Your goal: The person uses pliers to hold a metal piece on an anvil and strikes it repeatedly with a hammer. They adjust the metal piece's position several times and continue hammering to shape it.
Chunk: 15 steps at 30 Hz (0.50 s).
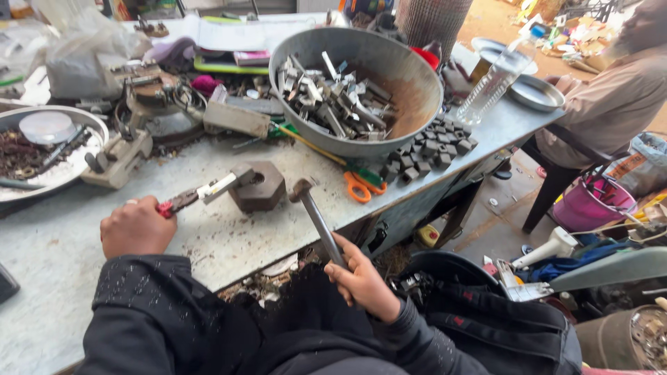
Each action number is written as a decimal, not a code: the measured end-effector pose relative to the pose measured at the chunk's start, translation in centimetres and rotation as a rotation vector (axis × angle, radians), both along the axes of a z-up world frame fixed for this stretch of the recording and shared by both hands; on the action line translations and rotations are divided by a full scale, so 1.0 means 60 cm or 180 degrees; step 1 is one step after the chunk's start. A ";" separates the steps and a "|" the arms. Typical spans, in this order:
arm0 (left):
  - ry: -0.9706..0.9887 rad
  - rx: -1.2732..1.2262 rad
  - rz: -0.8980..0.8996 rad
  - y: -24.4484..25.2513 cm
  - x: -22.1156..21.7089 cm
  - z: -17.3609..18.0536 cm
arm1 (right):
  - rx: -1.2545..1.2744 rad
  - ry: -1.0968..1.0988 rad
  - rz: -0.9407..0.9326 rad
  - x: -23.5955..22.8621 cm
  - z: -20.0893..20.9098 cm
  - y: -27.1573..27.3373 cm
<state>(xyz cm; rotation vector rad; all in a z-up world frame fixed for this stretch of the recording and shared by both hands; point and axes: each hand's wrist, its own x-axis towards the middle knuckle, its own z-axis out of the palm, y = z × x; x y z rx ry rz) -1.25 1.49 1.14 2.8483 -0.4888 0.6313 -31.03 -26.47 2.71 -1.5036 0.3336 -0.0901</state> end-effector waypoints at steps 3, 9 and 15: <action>0.0095 0.0040 0.0020 -0.007 -0.001 0.007 | -0.0013 -0.0005 -0.0049 0.004 -0.014 -0.008; 0.0216 -0.0011 0.0053 -0.006 -0.003 0.008 | -0.0266 -0.0155 0.0220 0.003 -0.033 -0.012; 0.0108 -0.0009 0.0014 -0.006 -0.003 0.006 | -0.0060 -0.0085 0.0309 0.004 -0.039 -0.019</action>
